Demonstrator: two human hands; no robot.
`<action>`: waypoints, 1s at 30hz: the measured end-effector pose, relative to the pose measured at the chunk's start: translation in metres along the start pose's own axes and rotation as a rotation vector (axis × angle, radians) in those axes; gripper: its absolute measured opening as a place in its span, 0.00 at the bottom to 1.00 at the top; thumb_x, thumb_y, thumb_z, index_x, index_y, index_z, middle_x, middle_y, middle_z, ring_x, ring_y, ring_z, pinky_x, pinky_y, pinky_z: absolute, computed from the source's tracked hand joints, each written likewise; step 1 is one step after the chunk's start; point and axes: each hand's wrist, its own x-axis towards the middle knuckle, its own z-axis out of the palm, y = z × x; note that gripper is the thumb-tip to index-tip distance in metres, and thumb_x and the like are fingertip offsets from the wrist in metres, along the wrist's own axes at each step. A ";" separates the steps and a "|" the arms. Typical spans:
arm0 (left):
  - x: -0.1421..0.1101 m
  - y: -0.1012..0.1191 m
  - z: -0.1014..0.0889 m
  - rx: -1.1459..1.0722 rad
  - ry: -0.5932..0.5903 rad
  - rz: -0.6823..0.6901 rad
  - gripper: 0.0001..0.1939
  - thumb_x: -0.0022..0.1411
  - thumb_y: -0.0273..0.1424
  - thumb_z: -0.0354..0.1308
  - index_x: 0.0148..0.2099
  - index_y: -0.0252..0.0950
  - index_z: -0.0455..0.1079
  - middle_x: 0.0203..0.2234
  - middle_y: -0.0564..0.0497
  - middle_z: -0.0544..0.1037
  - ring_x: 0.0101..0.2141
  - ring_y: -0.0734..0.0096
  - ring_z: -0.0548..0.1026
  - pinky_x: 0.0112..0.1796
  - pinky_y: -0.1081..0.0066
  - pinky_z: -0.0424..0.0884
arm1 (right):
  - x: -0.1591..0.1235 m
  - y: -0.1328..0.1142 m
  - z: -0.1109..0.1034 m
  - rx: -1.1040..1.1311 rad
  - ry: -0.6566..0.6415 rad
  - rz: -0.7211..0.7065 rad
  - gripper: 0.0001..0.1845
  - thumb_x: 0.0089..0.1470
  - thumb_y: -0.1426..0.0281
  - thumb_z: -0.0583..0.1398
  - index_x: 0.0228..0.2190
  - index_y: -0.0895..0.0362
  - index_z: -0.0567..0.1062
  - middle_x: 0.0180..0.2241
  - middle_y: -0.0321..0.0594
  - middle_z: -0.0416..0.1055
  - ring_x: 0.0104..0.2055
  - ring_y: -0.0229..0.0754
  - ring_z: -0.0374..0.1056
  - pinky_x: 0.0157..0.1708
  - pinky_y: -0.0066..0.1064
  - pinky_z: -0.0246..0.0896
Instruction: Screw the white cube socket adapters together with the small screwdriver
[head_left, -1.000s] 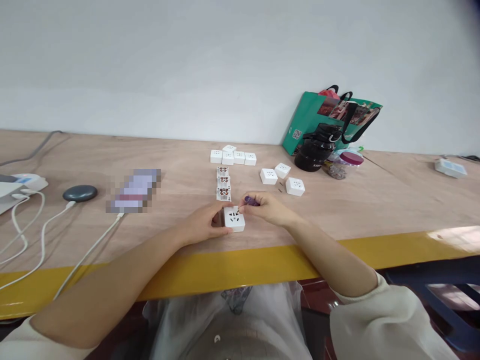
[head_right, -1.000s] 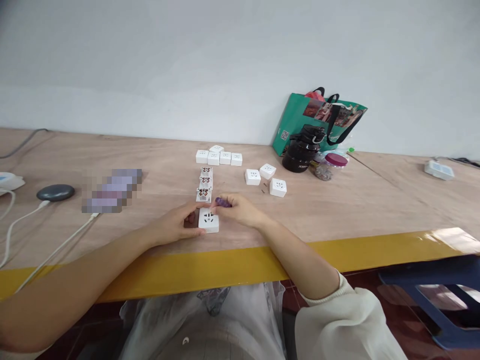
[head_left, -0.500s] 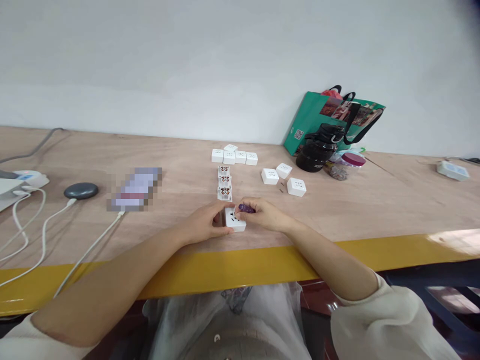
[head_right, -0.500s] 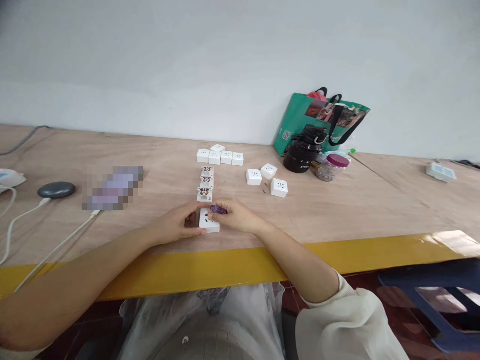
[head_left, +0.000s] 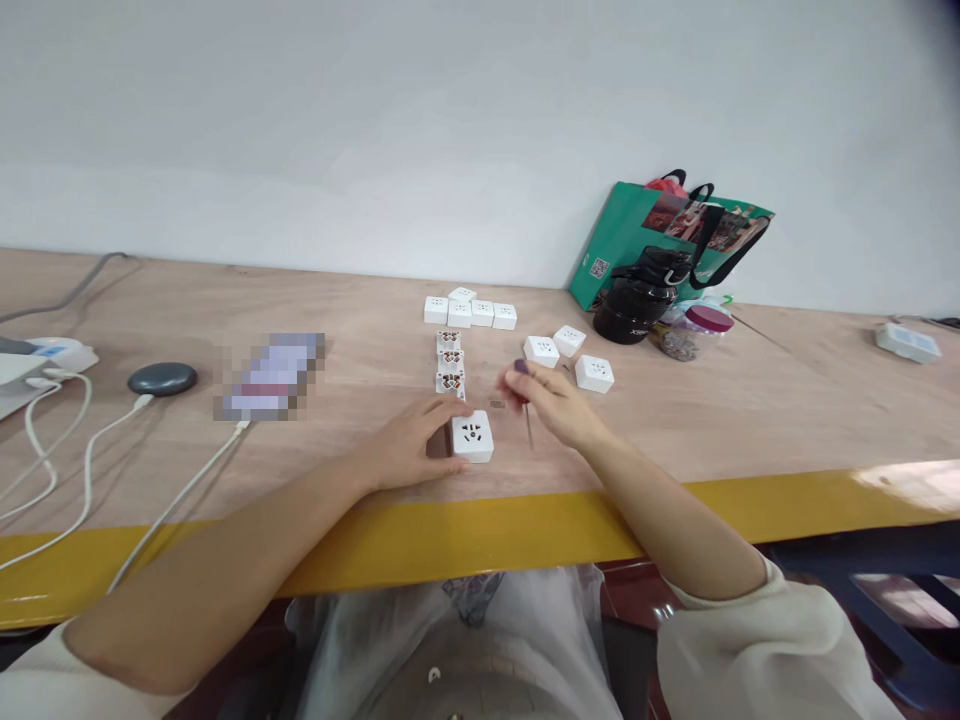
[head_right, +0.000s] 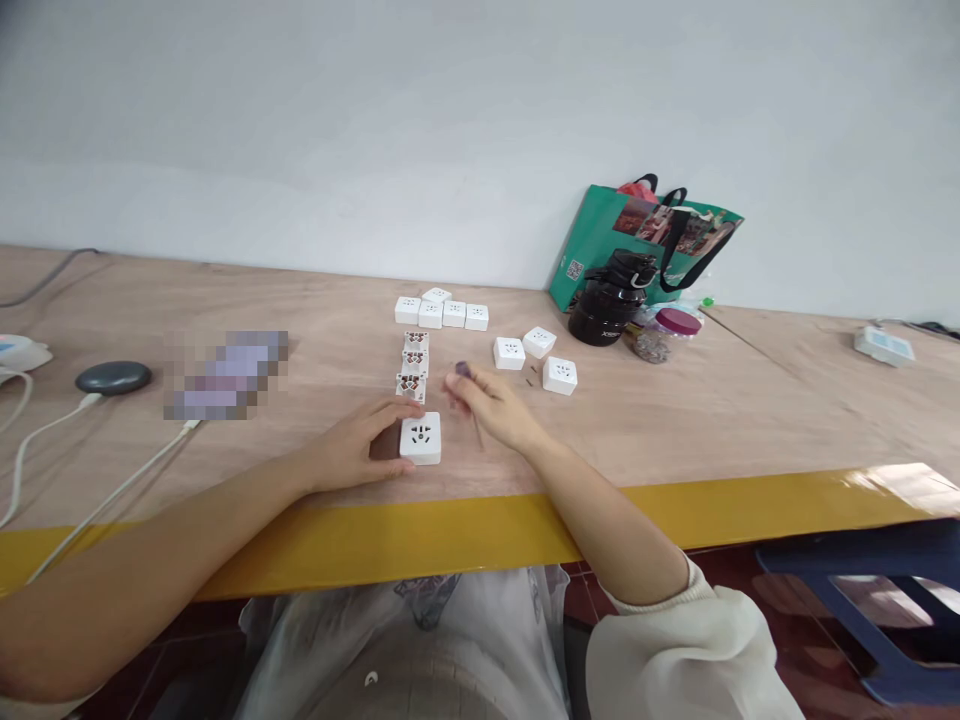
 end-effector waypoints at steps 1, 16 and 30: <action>0.000 0.000 0.000 0.002 0.016 0.028 0.27 0.56 0.41 0.61 0.56 0.41 0.61 0.58 0.45 0.61 0.58 0.55 0.58 0.58 0.56 0.54 | 0.001 0.002 -0.002 0.049 0.081 0.001 0.18 0.57 0.57 0.52 0.27 0.57 0.71 0.24 0.33 0.63 0.27 0.34 0.60 0.31 0.28 0.58; 0.002 0.000 0.003 -0.109 0.032 0.052 0.13 0.58 0.37 0.59 0.45 0.41 0.66 0.54 0.49 0.66 0.56 0.60 0.62 0.56 0.58 0.57 | 0.001 0.008 0.011 0.409 0.168 -0.040 0.21 0.53 0.51 0.56 0.33 0.57 0.70 0.26 0.31 0.64 0.20 0.29 0.64 0.22 0.26 0.63; 0.002 0.001 0.003 -0.094 0.021 0.052 0.13 0.58 0.37 0.59 0.45 0.41 0.66 0.54 0.49 0.65 0.55 0.60 0.63 0.56 0.59 0.57 | 0.002 -0.005 0.011 0.130 0.050 -0.192 0.19 0.57 0.58 0.53 0.47 0.55 0.64 0.28 0.33 0.63 0.24 0.32 0.65 0.26 0.30 0.65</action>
